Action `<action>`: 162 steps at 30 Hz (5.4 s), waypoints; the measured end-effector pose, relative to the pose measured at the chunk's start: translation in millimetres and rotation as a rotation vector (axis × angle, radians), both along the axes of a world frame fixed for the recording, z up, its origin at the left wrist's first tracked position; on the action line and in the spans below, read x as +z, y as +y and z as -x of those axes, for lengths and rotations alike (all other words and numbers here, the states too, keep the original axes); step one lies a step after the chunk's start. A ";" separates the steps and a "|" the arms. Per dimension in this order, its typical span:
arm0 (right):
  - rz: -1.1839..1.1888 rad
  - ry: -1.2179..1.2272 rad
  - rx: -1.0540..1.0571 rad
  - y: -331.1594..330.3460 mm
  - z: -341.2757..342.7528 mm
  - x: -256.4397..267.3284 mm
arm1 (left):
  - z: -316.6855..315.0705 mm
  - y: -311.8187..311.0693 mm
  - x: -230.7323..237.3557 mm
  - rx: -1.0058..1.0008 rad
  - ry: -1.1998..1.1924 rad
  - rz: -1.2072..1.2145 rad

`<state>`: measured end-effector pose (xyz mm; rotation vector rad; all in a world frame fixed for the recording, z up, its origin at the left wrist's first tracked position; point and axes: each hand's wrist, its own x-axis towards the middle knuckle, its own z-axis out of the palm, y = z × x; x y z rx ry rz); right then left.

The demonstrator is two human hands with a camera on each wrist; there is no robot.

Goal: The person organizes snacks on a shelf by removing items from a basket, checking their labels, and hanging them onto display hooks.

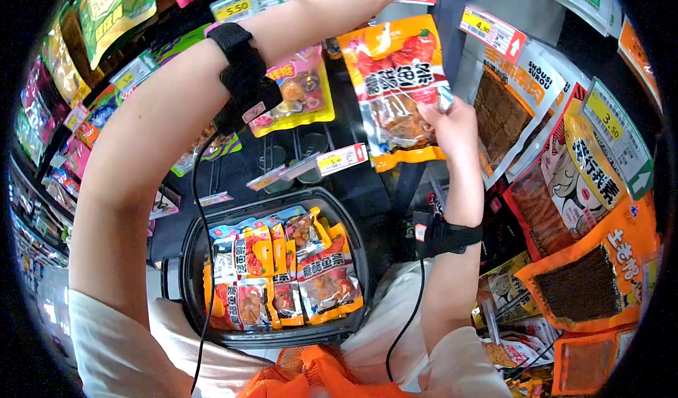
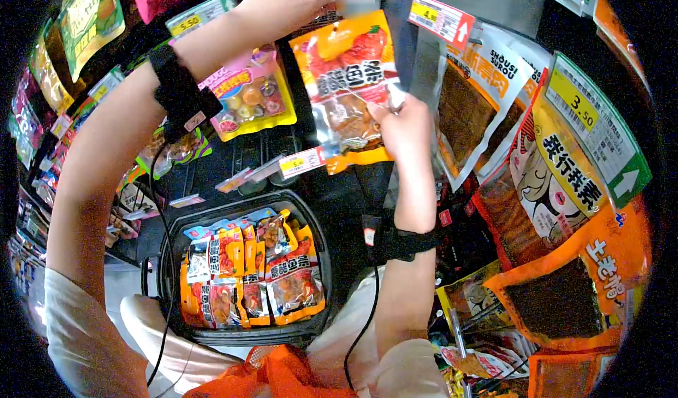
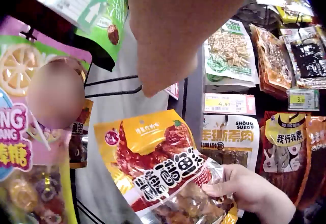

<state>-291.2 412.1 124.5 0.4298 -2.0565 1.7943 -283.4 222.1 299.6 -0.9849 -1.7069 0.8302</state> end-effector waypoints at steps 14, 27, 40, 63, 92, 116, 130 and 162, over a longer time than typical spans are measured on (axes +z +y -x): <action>0.733 0.017 0.444 -52.8 17.8 8.9 | 4.1 15.6 55.0 0.136 -0.685 -0.227; 0.715 -0.100 0.343 -51.7 9.3 22.9 | -1.9 3.3 12.8 0.124 -0.476 -0.519; 0.081 0.094 -0.219 -60.3 -7.6 25.5 | 81.5 -19.1 -51.7 -0.022 -0.450 -1.466; -0.801 0.660 -0.534 -138.8 106.9 55.0 | -69.7 -39.3 -155.3 -0.115 -1.024 -0.988; -1.115 0.369 -0.367 -180.8 180.3 92.2 | -128.8 -144.2 -203.8 0.196 -1.272 -1.140; -0.989 -0.482 0.532 -134.2 -47.7 47.2 | -258.6 -223.9 -313.2 0.604 -1.309 -0.427; -1.204 -0.423 0.511 -288.8 -167.7 -242.1 | -288.0 -262.0 -380.2 1.071 -1.328 -0.545; -0.355 0.616 0.326 -256.0 -183.6 -49.6 | -264.5 -244.8 -290.4 0.080 -1.435 -2.069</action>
